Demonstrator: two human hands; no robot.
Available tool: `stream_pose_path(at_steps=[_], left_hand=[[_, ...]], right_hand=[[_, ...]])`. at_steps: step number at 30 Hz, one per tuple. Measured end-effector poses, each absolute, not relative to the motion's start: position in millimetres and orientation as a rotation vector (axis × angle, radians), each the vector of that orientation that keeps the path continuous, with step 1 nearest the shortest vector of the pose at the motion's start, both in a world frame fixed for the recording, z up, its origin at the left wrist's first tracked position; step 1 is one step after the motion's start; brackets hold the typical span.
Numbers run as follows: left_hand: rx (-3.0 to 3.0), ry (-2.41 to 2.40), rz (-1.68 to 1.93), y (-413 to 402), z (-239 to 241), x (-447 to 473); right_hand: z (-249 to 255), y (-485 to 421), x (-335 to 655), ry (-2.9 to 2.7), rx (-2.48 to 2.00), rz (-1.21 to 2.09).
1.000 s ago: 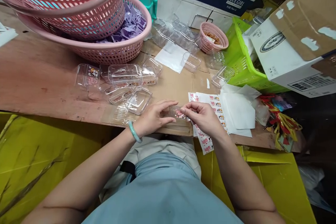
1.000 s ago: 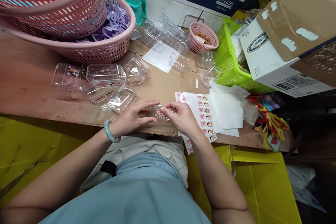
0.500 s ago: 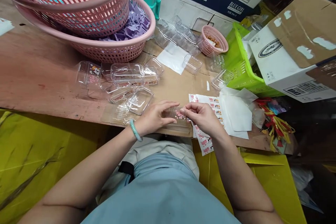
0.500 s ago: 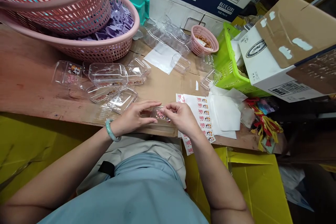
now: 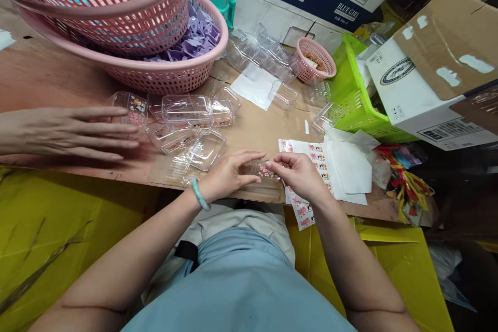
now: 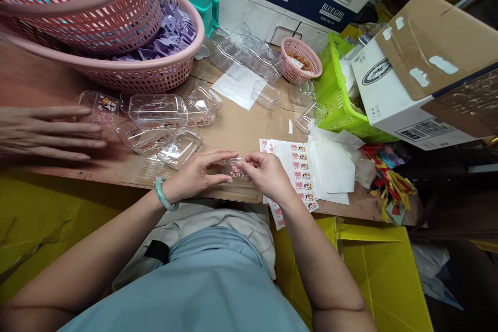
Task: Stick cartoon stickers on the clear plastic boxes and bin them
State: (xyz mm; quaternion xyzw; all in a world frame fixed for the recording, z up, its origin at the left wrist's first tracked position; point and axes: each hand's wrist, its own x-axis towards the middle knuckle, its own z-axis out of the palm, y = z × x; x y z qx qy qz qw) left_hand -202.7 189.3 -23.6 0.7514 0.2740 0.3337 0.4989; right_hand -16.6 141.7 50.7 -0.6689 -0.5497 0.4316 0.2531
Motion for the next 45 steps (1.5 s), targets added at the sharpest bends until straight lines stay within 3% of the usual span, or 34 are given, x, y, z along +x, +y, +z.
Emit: stream_pose_path(at_steps=[21, 28, 36, 45], left_hand=[[1.384, 0.783, 0.814, 178, -25, -187], [1.343, 0.839, 0.81, 176, -22, -188], [1.481, 0.911, 0.851, 167, -23, -186], [1.409, 0.882, 0.719, 164, -38, -184]], right_hand=[[16, 128, -15, -1.847, -1.728, 0.488], [2, 115, 8, -1.461, -1.811, 0.232], [-8, 116, -20, -1.169, -1.891, 0.791], [-16, 109, -8, -1.211, -1.693, 0.856]])
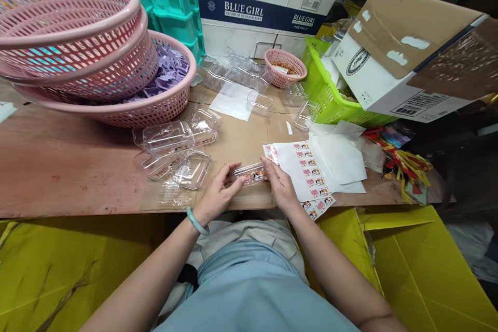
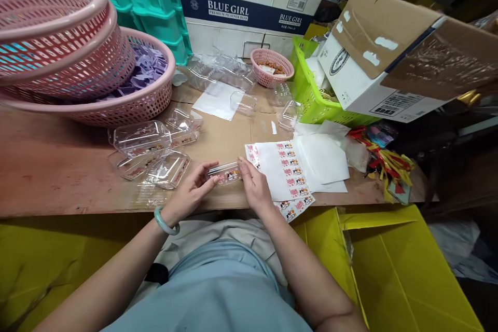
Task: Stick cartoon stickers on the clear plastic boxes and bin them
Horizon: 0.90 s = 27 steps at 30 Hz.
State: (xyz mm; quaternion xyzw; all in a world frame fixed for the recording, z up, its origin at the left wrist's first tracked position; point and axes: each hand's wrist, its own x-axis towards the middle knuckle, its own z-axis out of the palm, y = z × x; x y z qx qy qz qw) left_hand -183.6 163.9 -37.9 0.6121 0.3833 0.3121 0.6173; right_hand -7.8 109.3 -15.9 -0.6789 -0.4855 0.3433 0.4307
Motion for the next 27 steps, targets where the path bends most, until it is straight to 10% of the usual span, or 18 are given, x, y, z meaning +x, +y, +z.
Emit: stream_pose_path(at_steps=[18, 27], left_hand=[[2.617, 1.058, 1.084, 172, -38, -190], [2.48, 0.234, 1.093, 135, -37, -129]], right_hand=[[-51, 180, -44, -1.828, -1.469, 0.594], [-33, 57, 6, -1.539, -1.717, 0.009]])
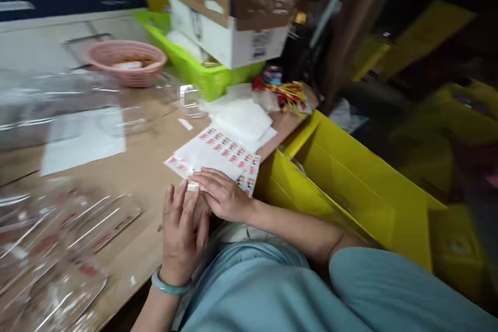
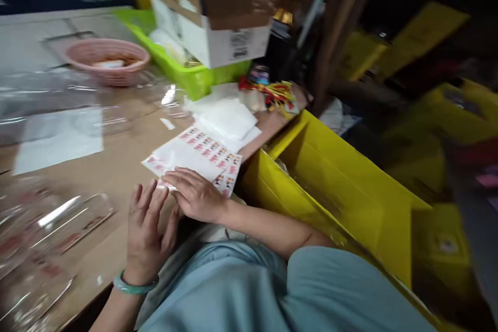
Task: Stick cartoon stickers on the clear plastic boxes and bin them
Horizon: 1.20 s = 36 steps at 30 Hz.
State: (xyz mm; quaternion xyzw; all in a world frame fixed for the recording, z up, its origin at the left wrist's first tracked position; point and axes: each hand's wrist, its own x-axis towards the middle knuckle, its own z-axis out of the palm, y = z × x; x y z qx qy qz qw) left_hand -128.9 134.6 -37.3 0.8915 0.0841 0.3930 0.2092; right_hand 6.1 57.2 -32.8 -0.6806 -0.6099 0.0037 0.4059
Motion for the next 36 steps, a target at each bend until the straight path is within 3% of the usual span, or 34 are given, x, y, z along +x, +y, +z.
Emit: stream_pose_path(at_steps=[5, 10, 15, 27, 32, 36], left_hand=[[2.403, -0.298, 0.775, 76, -38, -94], [2.387, -0.587, 0.447, 26, -51, -78], [2.363, -0.789, 0.276, -18, -61, -51], [2.421, -0.864, -0.011, -84, -56, 70], [2.498, -0.779, -0.432, -112, -42, 151], [2.587, -0.694, -0.862, -139, -57, 233]], right_hand=[[-54, -41, 3, -1.225, -1.986, -0.127], [-67, -136, 14, -0.768, -2.654, -0.162], [-54, -236, 43, -0.066, -3.095, 0.157], [-65, -269, 36, -0.424, -2.994, 0.43], [-59, -274, 48, -0.608, -2.864, 0.664], [-52, -279, 80, -0.722, -2.732, 0.953]])
